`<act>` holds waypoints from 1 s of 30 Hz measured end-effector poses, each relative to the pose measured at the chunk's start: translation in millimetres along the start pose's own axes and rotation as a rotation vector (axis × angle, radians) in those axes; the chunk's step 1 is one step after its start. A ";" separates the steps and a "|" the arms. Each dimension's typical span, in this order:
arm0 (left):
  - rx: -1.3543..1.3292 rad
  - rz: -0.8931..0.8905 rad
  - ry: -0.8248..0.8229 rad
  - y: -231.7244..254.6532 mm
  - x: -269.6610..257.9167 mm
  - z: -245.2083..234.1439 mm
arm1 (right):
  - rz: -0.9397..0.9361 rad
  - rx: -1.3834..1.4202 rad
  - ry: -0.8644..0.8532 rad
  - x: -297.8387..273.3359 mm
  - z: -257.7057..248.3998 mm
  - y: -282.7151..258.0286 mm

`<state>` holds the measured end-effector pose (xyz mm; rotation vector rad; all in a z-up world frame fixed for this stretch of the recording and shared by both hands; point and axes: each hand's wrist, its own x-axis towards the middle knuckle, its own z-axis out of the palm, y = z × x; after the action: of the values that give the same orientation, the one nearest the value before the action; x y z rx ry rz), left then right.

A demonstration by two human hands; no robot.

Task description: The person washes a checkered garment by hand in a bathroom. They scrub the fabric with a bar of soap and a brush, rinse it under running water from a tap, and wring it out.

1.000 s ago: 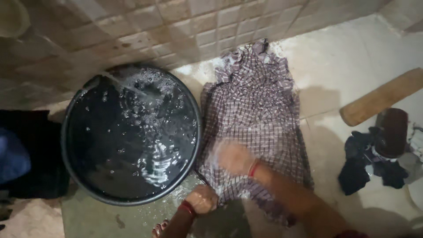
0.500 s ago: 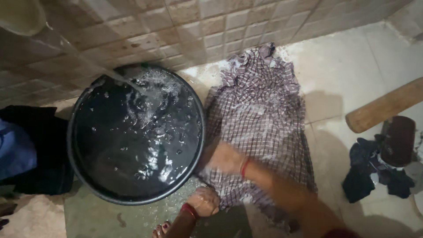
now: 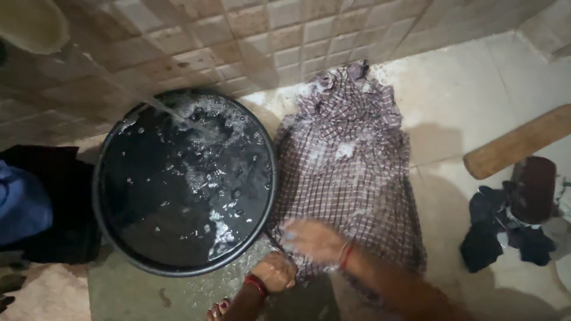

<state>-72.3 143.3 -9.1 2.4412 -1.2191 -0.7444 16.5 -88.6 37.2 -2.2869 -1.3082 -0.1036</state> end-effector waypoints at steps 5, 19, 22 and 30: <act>0.147 0.111 0.250 3.5 -4.7 -5.3 | 0.853 -0.209 -0.086 -1.2 -84.4 156.0; 0.130 0.114 0.085 5.5 -5.9 -14.2 | 0.810 -0.188 -0.028 1.7 -99.8 93.3; 0.116 -0.019 0.051 0.1 28.0 -59.4 | 0.852 -0.504 0.188 -30.7 -110.5 162.9; 0.096 -0.417 0.477 -17.1 169.9 -102.4 | 1.074 -0.460 -0.007 -44.9 -88.6 179.1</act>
<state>83.1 20.7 13.4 2.7652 -0.5872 -0.1680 156.0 -238.4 32.3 -3.0526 0.0998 -0.0206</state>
